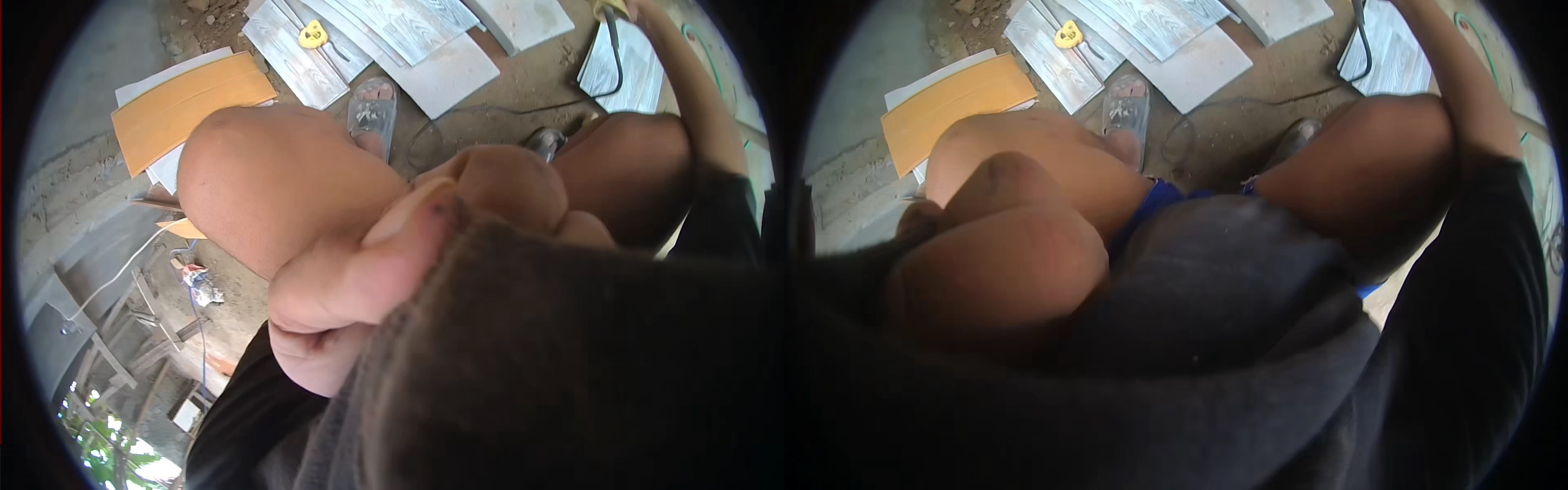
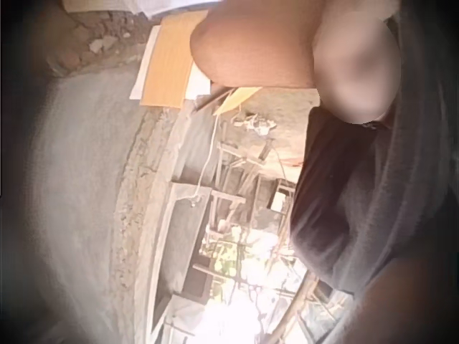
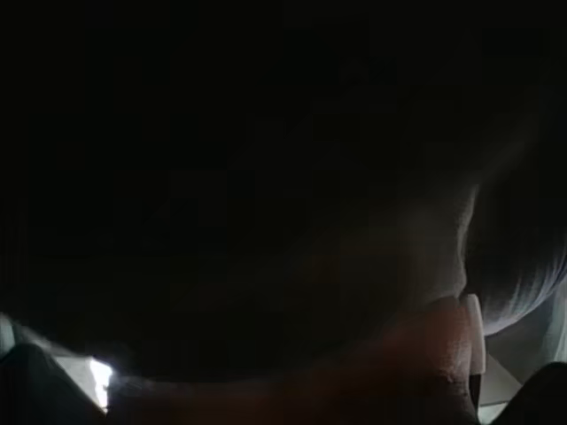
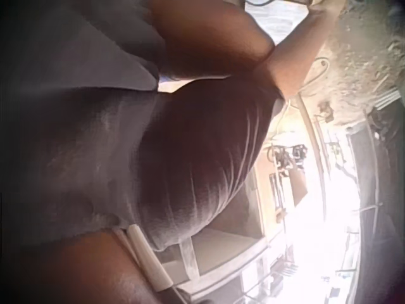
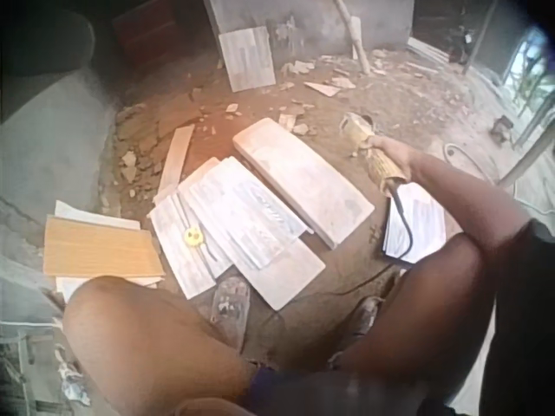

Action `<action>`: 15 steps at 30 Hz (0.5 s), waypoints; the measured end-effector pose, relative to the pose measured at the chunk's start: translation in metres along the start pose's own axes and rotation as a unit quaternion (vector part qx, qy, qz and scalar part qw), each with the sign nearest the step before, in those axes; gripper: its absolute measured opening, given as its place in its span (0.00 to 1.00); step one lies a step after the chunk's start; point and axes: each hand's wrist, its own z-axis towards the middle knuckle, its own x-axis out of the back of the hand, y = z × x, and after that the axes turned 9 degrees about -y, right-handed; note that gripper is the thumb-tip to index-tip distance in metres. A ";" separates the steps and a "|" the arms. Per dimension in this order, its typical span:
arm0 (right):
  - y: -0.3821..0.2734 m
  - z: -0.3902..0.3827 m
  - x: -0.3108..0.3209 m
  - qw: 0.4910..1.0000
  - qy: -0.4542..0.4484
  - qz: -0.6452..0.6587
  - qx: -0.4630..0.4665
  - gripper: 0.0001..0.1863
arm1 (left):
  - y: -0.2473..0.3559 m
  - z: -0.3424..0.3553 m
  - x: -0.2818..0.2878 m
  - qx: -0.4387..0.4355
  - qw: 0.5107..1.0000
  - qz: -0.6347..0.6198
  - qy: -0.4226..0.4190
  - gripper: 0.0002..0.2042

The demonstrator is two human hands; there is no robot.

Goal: Using an angle grinder to cut ceramic tiles to size on a workshop floor.

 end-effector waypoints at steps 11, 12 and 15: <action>0.000 0.013 0.002 0.999 0.015 -0.018 0.034 0.12 | 0.012 -0.004 0.022 0.020 0.988 0.134 -0.068 0.16; -0.003 0.009 0.011 0.999 0.009 -0.009 0.030 0.13 | 0.017 -0.005 0.021 0.021 0.985 0.156 -0.071 0.16; -0.009 -0.009 0.041 1.000 -0.003 0.012 0.002 0.12 | 0.055 -0.006 0.016 0.038 0.967 0.231 -0.098 0.16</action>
